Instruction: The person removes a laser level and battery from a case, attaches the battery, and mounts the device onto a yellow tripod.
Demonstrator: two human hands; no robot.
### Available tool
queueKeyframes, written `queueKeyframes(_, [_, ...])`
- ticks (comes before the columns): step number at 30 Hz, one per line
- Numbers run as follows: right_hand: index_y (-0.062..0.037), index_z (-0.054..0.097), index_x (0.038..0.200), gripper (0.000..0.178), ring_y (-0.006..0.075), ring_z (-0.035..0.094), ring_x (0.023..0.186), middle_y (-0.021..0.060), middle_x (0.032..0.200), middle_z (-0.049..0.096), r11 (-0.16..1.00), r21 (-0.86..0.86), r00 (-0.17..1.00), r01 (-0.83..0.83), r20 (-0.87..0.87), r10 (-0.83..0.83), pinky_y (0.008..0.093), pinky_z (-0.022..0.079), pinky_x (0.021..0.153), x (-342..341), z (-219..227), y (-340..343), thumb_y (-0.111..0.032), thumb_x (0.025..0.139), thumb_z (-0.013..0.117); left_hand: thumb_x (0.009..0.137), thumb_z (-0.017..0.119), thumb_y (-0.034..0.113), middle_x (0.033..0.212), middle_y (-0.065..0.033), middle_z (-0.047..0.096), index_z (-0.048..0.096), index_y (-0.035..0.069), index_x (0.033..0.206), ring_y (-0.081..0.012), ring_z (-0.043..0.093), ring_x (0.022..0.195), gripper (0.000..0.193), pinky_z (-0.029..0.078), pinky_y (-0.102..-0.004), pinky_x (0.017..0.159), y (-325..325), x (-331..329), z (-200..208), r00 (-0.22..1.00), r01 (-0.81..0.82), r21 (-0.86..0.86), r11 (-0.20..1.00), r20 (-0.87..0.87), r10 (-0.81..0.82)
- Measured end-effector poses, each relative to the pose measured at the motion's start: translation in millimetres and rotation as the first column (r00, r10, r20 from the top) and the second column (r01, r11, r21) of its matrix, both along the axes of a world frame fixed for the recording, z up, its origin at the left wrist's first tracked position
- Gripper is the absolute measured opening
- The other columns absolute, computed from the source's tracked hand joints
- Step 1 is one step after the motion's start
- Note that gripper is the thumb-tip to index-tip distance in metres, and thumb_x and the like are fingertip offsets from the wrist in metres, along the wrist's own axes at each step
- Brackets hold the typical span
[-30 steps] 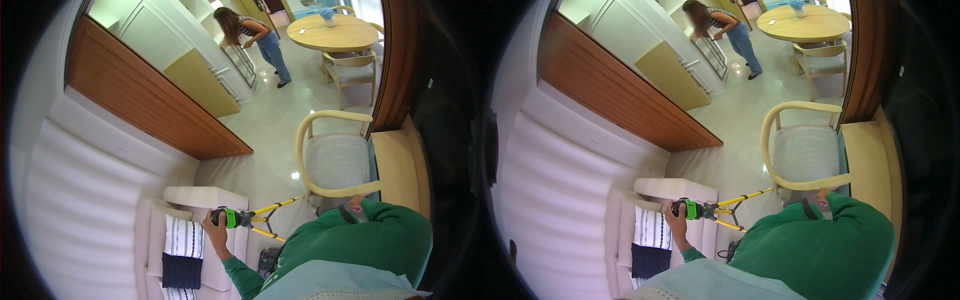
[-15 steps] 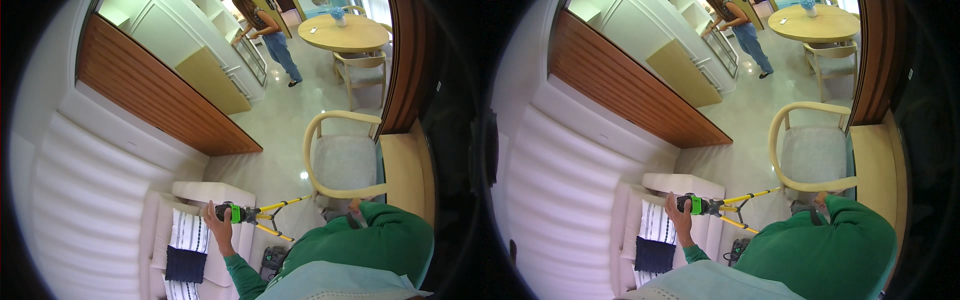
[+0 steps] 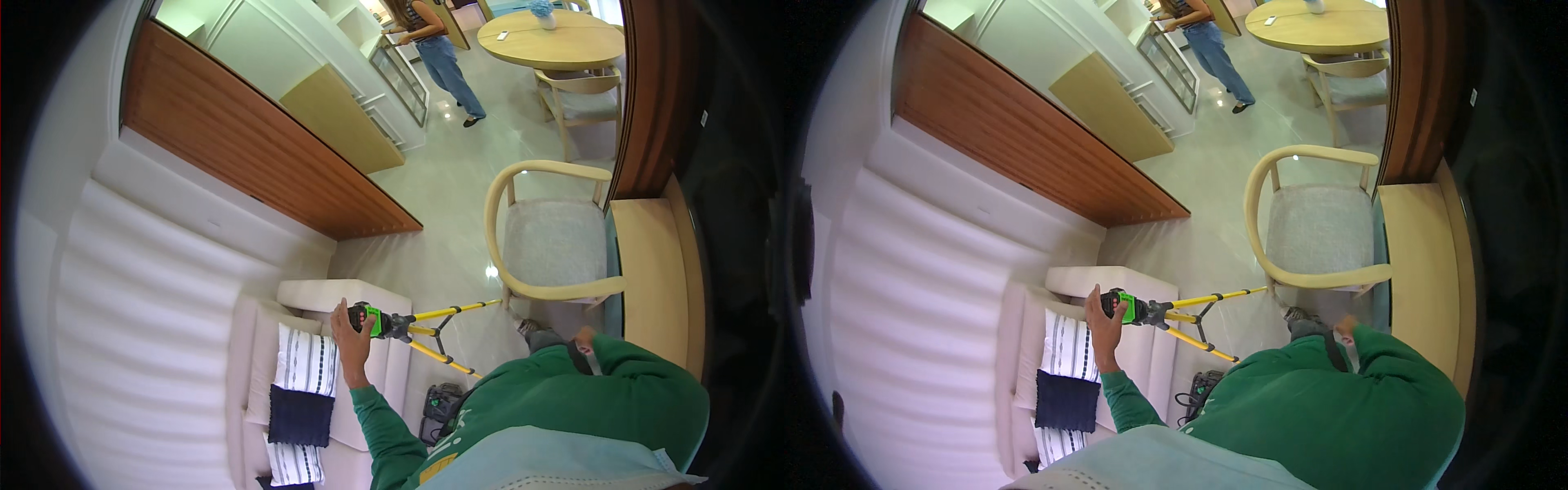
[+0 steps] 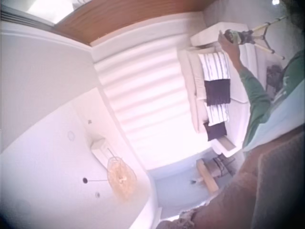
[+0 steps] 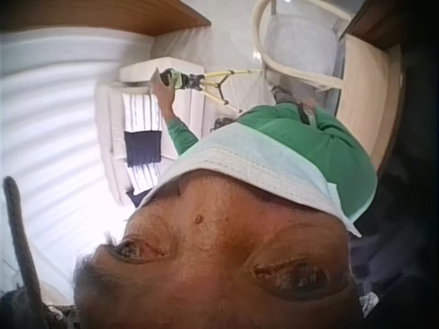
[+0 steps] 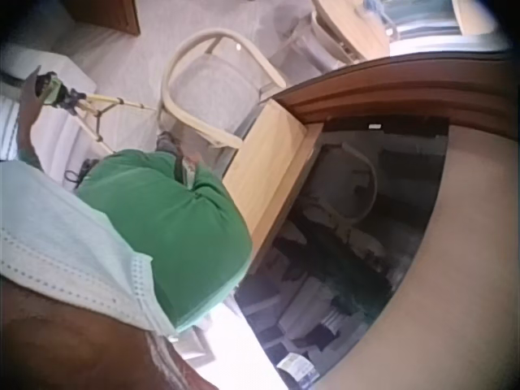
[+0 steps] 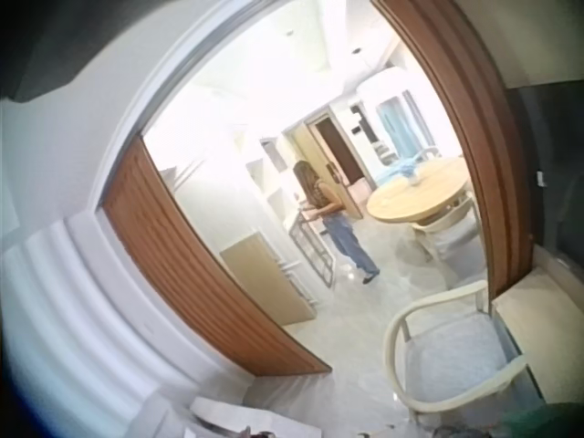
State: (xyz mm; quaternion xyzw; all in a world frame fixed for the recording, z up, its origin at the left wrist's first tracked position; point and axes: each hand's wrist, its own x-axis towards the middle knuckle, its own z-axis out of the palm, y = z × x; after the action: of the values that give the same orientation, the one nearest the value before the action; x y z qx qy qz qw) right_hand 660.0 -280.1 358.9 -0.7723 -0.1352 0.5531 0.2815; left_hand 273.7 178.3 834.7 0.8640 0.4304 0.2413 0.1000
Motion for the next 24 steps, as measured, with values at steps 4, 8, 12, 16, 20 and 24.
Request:
queueKeyframes(4, [0.0023,0.070,0.113,0.028,0.0274,0.069,0.070,0.0183,0.087,0.069,0.932,-0.306,0.973,0.192,-0.068,-0.223,0.0468,0.057,0.057,-22,31,-50,-0.023,0.102,0.065,0.089,0.084,0.037,0.151,-0.0242,0.048,0.045,0.004,0.158,-0.0432,0.048,0.141,0.086,0.040,-0.0519,0.118,2,-12,0,1.000,0.010,-0.103,0.995,0.002,-0.009])
queueKeyframes(8, [0.0022,0.069,0.114,0.030,0.0278,0.070,0.069,0.0180,0.085,0.069,0.938,-0.307,0.971,0.162,-0.118,-0.206,0.0468,0.058,0.057,-33,35,-82,-0.025,0.102,0.066,0.090,0.082,0.035,0.153,-0.0241,0.046,0.046,0.004,0.158,-0.0432,0.046,0.143,0.084,0.040,-0.0497,0.119,3,-13,2,0.999,0.030,-0.151,0.988,-0.006,-0.032])
queueKeyframes(12, [0.0025,0.070,0.117,0.032,0.0302,0.072,0.071,0.0190,0.086,0.070,0.932,-0.283,0.957,0.226,-0.113,-0.267,0.0473,0.060,0.060,-31,-5,-83,-0.026,0.102,0.065,0.090,0.081,0.032,0.155,-0.0243,0.044,0.046,0.004,0.158,-0.0428,0.045,0.145,0.082,0.039,-0.0495,0.121,9,-2,6,0.998,0.053,-0.171,0.984,-0.019,-0.057])
queueKeyframes(16, [0.0034,0.072,0.114,0.033,0.0301,0.074,0.074,0.0196,0.086,0.071,0.917,-0.268,0.948,0.296,-0.035,-0.316,0.0457,0.061,0.062,-31,12,-45,-0.027,0.102,0.066,0.090,0.082,0.032,0.156,-0.0242,0.043,0.046,0.005,0.158,-0.0429,0.044,0.145,0.081,0.039,-0.0493,0.121,4,-6,4,0.999,0.025,-0.166,0.986,-0.041,-0.032])
queueKeyframes(20, [-0.0010,0.072,0.098,0.022,0.0303,0.073,0.075,0.0154,0.078,0.070,0.997,-0.040,0.996,0.071,-0.056,-0.073,0.0460,0.056,0.061,-27,30,-9,-0.020,0.089,0.074,0.090,0.081,0.033,0.156,-0.0247,0.042,0.047,0.006,0.158,-0.0440,0.043,0.145,0.081,0.038,-0.0499,0.121,-1,-29,-5,1.000,-0.001,-0.167,0.986,-0.029,-0.004])
queueKeyframes(24, [-0.0060,0.075,0.089,0.018,0.0291,0.074,0.070,0.0119,0.075,0.073,0.938,0.109,0.929,-0.330,0.213,0.302,0.0441,0.059,0.064,16,-5,6,-0.018,0.076,0.079,0.089,0.082,0.033,0.156,-0.0250,0.042,0.047,0.006,0.157,-0.0444,0.043,0.145,0.081,0.039,-0.0504,0.121,10,3,-5,0.998,0.060,-0.116,0.991,-0.004,-0.061])
